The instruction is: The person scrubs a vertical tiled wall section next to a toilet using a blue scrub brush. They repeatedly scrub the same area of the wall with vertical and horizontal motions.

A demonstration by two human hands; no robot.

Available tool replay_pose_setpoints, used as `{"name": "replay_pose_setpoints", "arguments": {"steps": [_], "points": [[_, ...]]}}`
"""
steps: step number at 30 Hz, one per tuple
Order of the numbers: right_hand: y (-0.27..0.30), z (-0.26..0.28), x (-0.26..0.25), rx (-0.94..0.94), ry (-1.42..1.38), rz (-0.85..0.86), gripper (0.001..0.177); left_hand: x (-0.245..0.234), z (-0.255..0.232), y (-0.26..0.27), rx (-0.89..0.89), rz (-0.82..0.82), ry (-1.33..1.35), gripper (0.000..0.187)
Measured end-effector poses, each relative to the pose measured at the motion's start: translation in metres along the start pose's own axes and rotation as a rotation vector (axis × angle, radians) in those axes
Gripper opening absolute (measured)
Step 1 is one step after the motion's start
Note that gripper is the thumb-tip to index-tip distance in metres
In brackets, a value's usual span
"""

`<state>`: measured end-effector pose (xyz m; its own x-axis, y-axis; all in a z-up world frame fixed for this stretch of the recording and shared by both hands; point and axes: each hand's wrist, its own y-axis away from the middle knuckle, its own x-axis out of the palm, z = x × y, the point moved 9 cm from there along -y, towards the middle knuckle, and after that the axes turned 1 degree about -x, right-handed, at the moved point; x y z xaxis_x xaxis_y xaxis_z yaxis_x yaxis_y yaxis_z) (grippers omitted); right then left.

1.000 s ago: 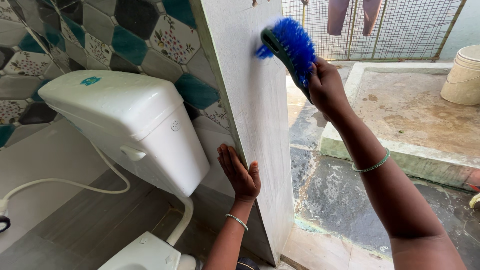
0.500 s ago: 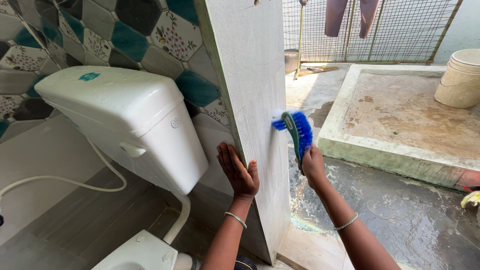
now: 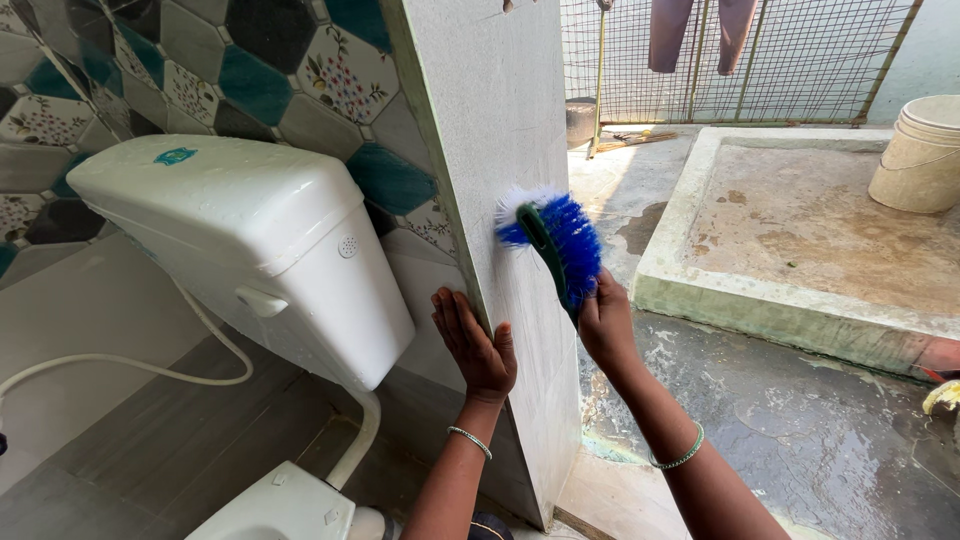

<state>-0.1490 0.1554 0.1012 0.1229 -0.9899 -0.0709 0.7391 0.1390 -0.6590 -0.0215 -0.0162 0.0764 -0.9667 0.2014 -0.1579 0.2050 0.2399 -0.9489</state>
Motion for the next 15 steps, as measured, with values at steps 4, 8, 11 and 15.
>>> {"name": "replay_pose_setpoints", "arguments": {"steps": [4, 8, 11, 15], "points": [[0.042, -0.071, 0.000, 0.145, 0.127, -0.002, 0.028, -0.001, 0.001, 0.001, -0.011, -0.001, 0.018, 0.075], [0.116, -0.142, -0.010, 0.348, 0.262, 0.060, 0.029, -0.002, 0.001, 0.001, -0.011, 0.001, 0.018, 0.076], [0.164, -0.165, -0.013, 0.485, 0.226, 0.102, 0.031, -0.002, 0.000, -0.001, -0.007, -0.001, 0.010, 0.076], [0.146, -0.131, -0.010, 0.357, 0.226, 0.088, 0.035, -0.002, 0.000, 0.000, -0.006, -0.004, 0.011, 0.076]]}}
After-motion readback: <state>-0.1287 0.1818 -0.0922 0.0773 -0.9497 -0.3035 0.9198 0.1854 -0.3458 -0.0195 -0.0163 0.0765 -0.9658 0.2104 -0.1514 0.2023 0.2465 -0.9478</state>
